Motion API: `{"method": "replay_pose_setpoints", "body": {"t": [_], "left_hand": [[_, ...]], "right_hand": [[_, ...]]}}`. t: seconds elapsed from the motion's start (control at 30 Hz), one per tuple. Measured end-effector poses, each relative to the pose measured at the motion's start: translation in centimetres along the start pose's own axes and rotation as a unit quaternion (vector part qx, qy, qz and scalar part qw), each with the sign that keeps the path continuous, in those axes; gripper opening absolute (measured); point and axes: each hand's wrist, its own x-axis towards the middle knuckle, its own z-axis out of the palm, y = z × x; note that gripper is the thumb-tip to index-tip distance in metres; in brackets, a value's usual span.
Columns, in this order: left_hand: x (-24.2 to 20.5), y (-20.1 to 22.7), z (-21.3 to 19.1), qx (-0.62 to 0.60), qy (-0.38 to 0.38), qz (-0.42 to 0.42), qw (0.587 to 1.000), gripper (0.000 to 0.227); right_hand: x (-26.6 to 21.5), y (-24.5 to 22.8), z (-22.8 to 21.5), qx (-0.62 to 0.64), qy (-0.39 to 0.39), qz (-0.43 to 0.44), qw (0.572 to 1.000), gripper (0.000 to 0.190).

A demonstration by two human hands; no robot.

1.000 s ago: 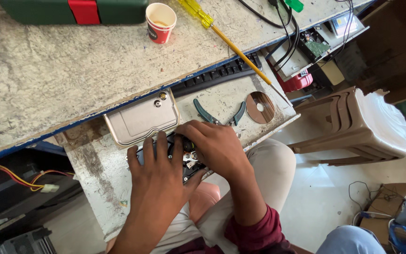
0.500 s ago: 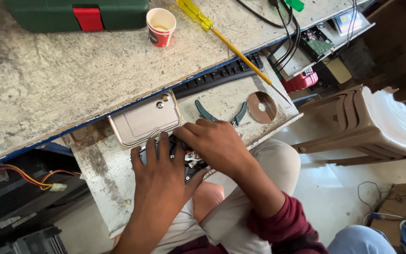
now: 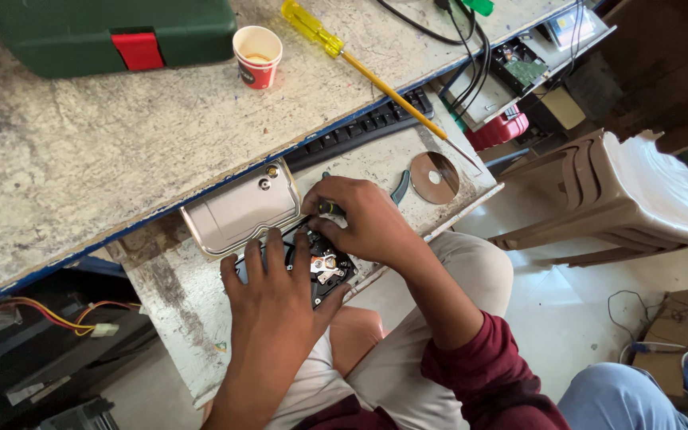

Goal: The person uses a screwdriver to remove screws from a hard drive placed on their lap. They carefully unscrew multiple fasteners and set them aside on the workbench while holding the drive steady with the other hand.

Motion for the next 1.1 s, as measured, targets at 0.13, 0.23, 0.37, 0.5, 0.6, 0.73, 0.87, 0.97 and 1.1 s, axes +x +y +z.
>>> {"method": "replay_pose_setpoints", "body": {"t": [0.13,0.23,0.37,0.5,0.6,0.73,0.87,0.97,1.1], "left_hand": [[0.0,0.0,-0.1,0.003,-0.004,-0.003,1.0,0.08],[0.2,0.1,-0.1,0.01,-0.012,-0.006,1.0,0.08],[0.1,0.1,-0.2,0.018,-0.01,-0.001,1.0,0.08],[0.0,0.0,-0.1,0.013,-0.006,0.002,1.0,0.081],[-0.1,0.0,0.0,0.006,0.002,0.003,1.0,0.081],[-0.1,-0.1,0.0,-0.002,0.005,0.0,1.0,0.081],[-0.2,-0.1,0.1,-0.005,0.007,0.001,1.0,0.081],[0.0,-0.1,0.3,-0.007,0.009,-0.002,1.0,0.081],[-0.1,-0.1,0.3,-0.009,-0.007,-0.007,1.0,0.084]], "right_hand": [[0.3,-0.1,0.0,-0.025,-0.015,0.006,1.0,0.018],[0.3,-0.3,-0.1,-0.04,-0.025,0.012,0.999,0.016],[0.1,-0.7,0.1,-0.055,-0.024,0.011,0.998,0.017],[0.0,-0.5,0.0,-0.047,-0.028,-0.005,0.999,0.017],[-0.1,-0.4,-0.4,-0.033,-0.027,-0.013,0.999,0.018],[0.0,-0.7,-0.7,-0.039,-0.037,-0.008,0.998,0.02],[0.0,-2.0,-1.9,-0.007,-0.004,-0.022,1.0,0.028],[-0.8,-3.3,-4.0,-0.036,0.014,-0.022,0.999,0.032],[-2.3,-3.7,-5.6,-0.133,0.077,-0.058,0.986,0.034]]}}
